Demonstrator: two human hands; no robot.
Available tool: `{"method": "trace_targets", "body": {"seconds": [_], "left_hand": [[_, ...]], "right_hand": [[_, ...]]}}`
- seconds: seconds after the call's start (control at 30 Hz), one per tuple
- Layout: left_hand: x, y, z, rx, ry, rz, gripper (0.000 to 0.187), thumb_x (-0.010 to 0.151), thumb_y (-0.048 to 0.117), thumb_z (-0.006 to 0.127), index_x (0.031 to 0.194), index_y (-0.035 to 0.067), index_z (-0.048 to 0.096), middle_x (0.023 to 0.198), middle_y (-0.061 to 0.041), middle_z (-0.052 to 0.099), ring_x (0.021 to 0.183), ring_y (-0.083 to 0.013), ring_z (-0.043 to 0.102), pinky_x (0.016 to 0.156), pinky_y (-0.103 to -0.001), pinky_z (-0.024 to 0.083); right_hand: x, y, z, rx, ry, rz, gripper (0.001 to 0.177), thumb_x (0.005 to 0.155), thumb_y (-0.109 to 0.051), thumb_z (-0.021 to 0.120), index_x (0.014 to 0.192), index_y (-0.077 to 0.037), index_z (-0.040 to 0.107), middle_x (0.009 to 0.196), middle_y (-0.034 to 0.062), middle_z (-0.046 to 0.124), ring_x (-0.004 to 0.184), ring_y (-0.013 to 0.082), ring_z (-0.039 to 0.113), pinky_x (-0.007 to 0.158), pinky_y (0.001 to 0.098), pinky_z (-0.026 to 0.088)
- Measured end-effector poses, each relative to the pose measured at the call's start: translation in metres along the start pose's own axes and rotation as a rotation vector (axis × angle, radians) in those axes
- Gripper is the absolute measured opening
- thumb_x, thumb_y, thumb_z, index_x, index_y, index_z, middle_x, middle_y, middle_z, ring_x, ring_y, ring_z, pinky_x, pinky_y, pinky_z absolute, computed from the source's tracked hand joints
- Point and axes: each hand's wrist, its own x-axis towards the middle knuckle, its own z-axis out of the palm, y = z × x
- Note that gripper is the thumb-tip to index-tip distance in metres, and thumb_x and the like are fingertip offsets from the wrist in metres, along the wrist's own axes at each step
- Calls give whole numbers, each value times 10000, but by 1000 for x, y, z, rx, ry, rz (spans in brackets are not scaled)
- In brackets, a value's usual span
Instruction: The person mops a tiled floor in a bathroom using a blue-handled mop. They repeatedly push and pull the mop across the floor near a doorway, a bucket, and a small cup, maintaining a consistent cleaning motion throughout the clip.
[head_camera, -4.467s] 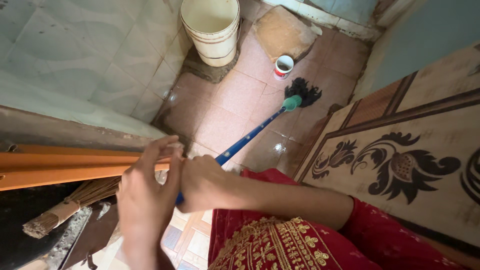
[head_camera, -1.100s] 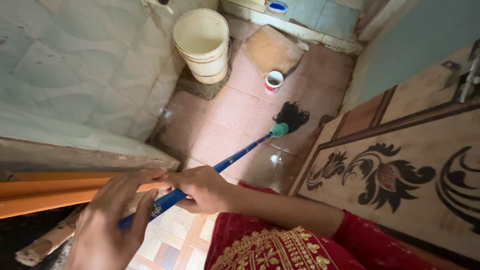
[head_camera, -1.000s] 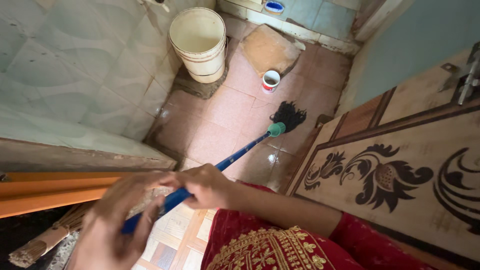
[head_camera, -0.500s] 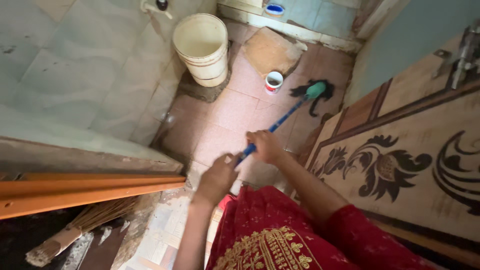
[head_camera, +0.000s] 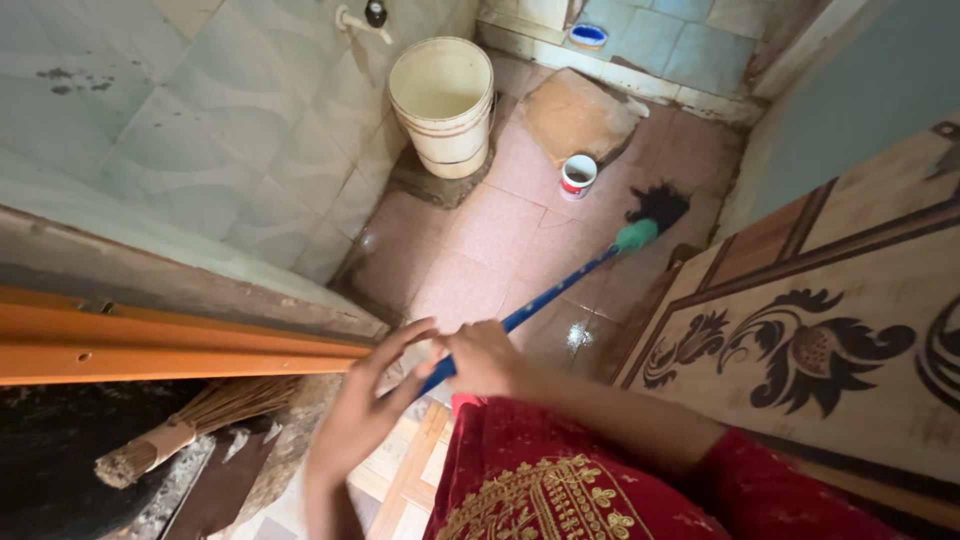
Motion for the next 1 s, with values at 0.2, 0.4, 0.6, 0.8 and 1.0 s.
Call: {"method": "trace_targets", "body": {"seconds": [0.2,0.4,0.6,0.8,1.0], "left_hand": [[-62,69,-55,186,30,288,514,892,93,660,1391,11,571,1364,-202,677,1280,-343,651,1094,-451,468],[-43,89,-61,306,370,25,494,872,-1,647,1364,14,613,1242,-137,746,1135,-266,730,974,-371,548],[-27,56,-72,262,429,-72,382,973,34,605,1354,36,619,1162,-115,771,1101,-209,745,925,-309,573],[-28,-47,-33,758,191,-237,352,1046,282,564,1359,132,619,1074,15,809,549,-139,708,385,-311,482],[-31,-129,59,130,88,-394,335,1002,298,600,1283,118,630,993,-65,765,835,-148,718,703,-304,564]], "right_hand": [[-38,-79,-22,73,163,-418,171,759,-225,741,895,-173,653,627,37,649,544,238,643,493,391,466],[-25,-77,-32,223,163,-371,198,894,-160,683,1004,-141,520,625,17,588,483,207,617,409,358,445],[13,-67,-18,179,260,-326,138,971,-157,634,1001,-124,504,642,22,601,449,200,616,417,368,463],[29,-16,12,-21,188,-242,216,903,-232,662,1043,-105,558,625,63,656,537,282,685,510,427,535],[12,63,79,-71,46,-153,147,878,-192,652,1018,-148,642,768,117,727,750,354,726,729,498,550]]}}
